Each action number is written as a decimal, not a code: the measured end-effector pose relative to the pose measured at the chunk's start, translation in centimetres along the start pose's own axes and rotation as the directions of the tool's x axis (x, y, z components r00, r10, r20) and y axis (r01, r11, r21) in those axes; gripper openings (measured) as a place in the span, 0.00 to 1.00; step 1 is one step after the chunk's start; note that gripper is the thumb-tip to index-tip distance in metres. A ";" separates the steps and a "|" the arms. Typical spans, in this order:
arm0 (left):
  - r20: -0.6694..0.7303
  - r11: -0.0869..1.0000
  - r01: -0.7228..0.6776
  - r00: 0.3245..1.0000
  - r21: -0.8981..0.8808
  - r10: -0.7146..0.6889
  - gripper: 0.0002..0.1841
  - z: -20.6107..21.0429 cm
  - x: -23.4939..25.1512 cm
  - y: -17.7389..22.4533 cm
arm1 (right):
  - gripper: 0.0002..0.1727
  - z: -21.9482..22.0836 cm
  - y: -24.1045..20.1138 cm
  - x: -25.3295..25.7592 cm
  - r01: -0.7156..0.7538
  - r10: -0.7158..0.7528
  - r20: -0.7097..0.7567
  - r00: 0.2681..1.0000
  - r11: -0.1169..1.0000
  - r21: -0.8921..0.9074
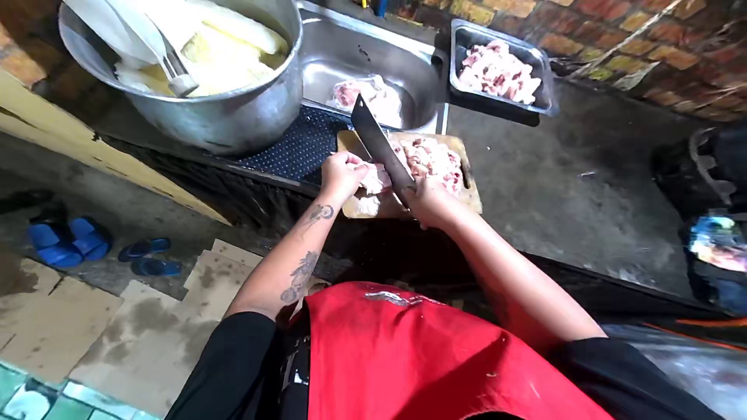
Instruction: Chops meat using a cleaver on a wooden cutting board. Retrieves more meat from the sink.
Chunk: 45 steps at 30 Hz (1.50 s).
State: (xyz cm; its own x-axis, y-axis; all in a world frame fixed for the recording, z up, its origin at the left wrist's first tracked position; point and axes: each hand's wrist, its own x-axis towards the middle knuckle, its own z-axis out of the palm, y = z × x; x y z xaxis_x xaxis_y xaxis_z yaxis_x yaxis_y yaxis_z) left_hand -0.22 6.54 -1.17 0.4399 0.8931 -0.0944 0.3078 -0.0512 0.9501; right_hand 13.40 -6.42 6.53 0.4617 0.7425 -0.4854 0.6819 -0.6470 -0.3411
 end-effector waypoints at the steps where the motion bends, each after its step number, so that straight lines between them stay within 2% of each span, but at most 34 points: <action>1: 0.016 1.000 -0.006 1.000 0.018 0.006 0.12 -0.1 0.0 0.1 | 0.19 -0.1 -0.2 0.0 0.001 -0.001 -0.001 1.000 1.000 -0.015; 9: 0.019 0.990 -0.021 1.000 0.140 0.018 0.12 -0.8 1.0 1.0 | 0.19 -1.0 -3.9 5.1 0.106 -0.108 -0.035 0.994 0.993 -0.058; 12: -0.010 0.988 -0.001 1.000 0.152 0.002 0.11 -0.8 0.7 1.0 | 0.19 -0.8 -2.1 3.6 0.107 -0.107 -0.015 0.994 0.993 -0.043; 16: -0.015 0.988 -0.011 1.000 0.157 0.013 0.11 -1.0 0.6 0.9 | 0.20 0.0 0.9 0.5 0.022 -0.022 -0.020 1.000 1.000 0.011; 19: 0.026 0.980 -0.028 0.999 0.195 0.023 0.12 -1.1 0.7 0.9 | 0.20 -0.5 -1.4 2.6 0.029 -0.030 -0.012 0.999 0.998 -0.059; 22: 0.041 0.977 -0.050 0.998 0.206 0.042 0.12 -1.0 0.8 0.7 | 0.19 -1.3 -4.7 6.0 0.121 -0.122 -0.046 0.991 0.992 -0.037; 25: 0.039 0.986 -0.024 0.999 0.166 0.018 0.13 -1.5 0.8 0.5 | 0.17 -1.7 -5.0 7.0 0.160 -0.160 -0.043 0.986 0.987 -0.002; 27: 0.022 0.994 0.032 0.999 0.105 -0.035 0.15 -2.2 0.7 0.1 | 0.17 -1.5 -3.1 6.6 0.161 -0.158 -0.048 0.986 0.985 0.061; 29: -0.003 0.995 0.101 0.995 0.026 -0.101 0.15 -3.1 0.6 0.0 | 0.22 -1.6 -0.9 5.6 0.131 -0.130 -0.018 0.991 0.986 0.106; 32: -0.026 0.980 0.143 0.989 -0.136 -0.148 0.14 -3.7 0.2 1.6 | 0.21 -1.9 1.0 3.9 0.073 -0.070 -0.031 0.997 0.993 0.089; 35: 0.006 0.970 0.082 0.997 -0.227 -0.083 0.13 -2.0 0.1 3.7 | 0.20 -2.5 1.4 3.1 0.058 -0.052 -0.098 0.994 0.996 0.062; 37: 0.032 0.986 0.030 0.999 -0.161 -0.025 0.13 -0.4 0.6 3.6 | 0.21 -3.0 1.4 2.4 0.094 -0.080 -0.175 0.981 0.993 0.076; 39: 0.047 1.000 -0.010 0.999 -0.022 0.011 0.14 0.6 1.2 2.1 | 0.21 -2.8 1.3 1.4 0.148 -0.116 -0.266 0.957 0.984 0.101; 44: -0.054 0.991 -0.119 0.991 0.061 0.122 0.31 1.3 -0.3 0.6 | 0.21 -1.4 0.3 -0.9 0.216 -0.171 -0.322 0.931 0.970 0.110; 45: -0.082 0.988 -0.132 0.987 0.082 0.138 0.29 1.4 -0.7 0.5 | 0.21 -0.8 0.3 -0.8 0.212 -0.177 -0.302 0.937 0.973 0.088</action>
State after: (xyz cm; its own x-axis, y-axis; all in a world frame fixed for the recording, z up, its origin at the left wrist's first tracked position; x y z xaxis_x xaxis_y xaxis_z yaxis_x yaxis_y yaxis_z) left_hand 0.77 5.29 -1.04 0.4076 0.9110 0.0626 0.3156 -0.2049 0.9265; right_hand 13.71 -7.07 7.44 0.4831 0.8623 -0.1515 0.7114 -0.4875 -0.5062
